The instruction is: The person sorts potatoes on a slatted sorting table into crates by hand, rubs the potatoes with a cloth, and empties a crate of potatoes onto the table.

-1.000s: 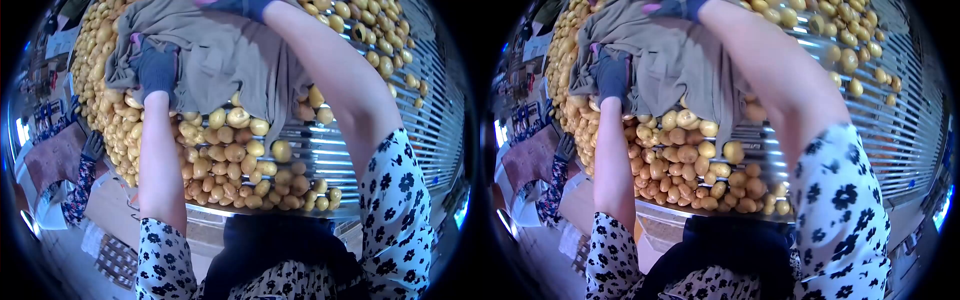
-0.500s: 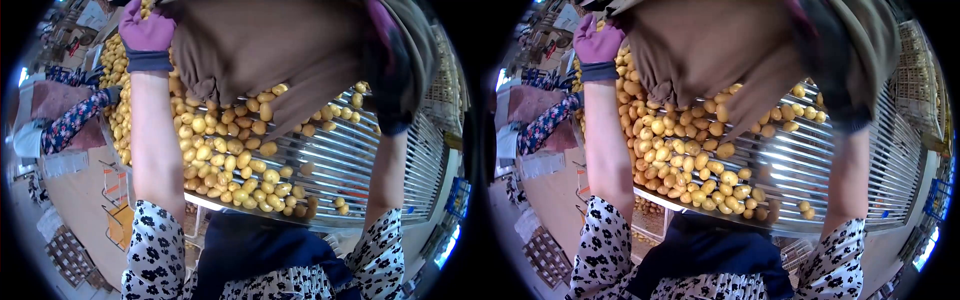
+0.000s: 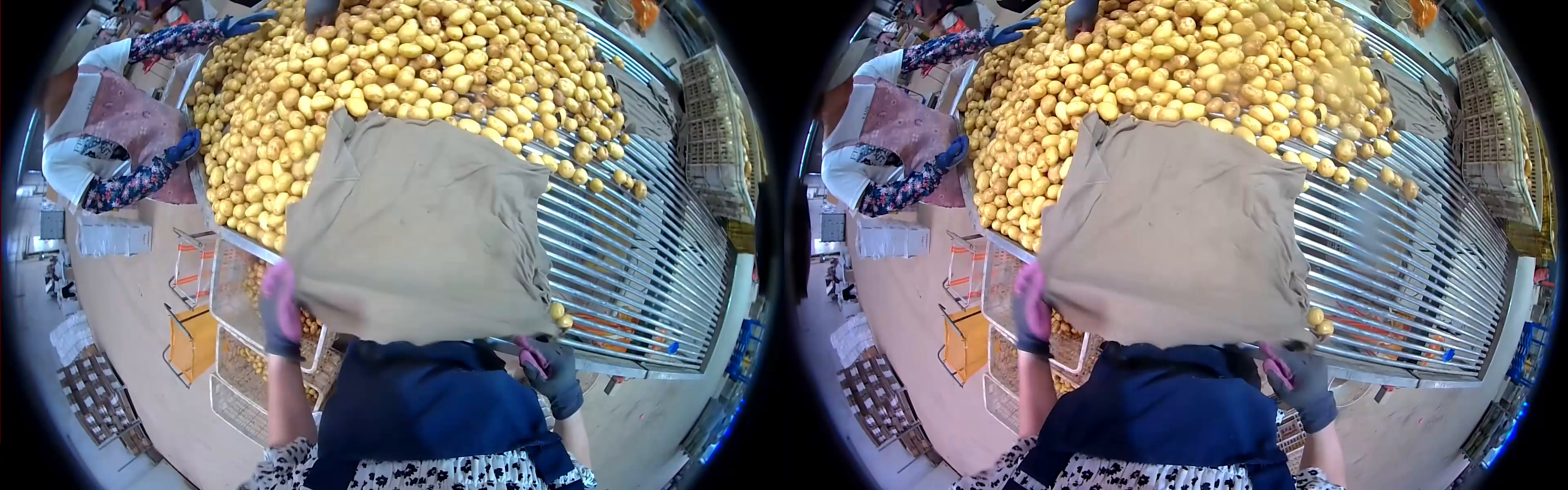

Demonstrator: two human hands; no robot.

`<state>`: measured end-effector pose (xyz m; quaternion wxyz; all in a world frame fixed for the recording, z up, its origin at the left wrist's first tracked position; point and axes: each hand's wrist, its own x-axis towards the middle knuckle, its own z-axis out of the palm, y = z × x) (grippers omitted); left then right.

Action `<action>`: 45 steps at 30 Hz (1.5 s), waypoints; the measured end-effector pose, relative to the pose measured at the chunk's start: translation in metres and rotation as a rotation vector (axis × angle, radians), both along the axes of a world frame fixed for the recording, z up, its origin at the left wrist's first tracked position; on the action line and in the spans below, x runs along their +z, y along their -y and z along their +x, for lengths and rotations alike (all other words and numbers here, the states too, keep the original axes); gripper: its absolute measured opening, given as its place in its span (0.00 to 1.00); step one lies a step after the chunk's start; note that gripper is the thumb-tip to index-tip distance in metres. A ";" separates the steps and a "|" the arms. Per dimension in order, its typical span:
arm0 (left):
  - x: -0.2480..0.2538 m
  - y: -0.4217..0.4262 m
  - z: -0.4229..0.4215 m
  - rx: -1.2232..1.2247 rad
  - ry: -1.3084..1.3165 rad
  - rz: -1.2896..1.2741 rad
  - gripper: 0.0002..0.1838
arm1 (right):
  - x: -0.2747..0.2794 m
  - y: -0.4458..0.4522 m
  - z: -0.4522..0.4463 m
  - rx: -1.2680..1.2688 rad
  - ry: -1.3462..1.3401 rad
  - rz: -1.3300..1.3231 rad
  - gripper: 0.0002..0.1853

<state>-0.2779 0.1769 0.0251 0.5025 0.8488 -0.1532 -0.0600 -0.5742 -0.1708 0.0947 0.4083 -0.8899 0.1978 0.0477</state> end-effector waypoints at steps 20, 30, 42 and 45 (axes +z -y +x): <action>-0.085 0.074 0.181 -0.152 0.600 0.717 0.33 | -0.152 -0.112 0.336 0.004 0.318 -0.387 0.38; -0.032 0.077 0.206 -0.249 0.564 0.324 0.12 | -0.067 -0.060 0.292 -0.153 0.501 -0.333 0.07; 0.147 0.256 -0.014 -1.321 0.167 -0.592 0.17 | 0.199 0.117 0.044 -0.578 0.924 -0.481 0.20; 0.148 0.306 -0.075 -1.405 0.199 -0.715 0.07 | 0.201 0.164 -0.012 -0.552 1.002 -0.641 0.25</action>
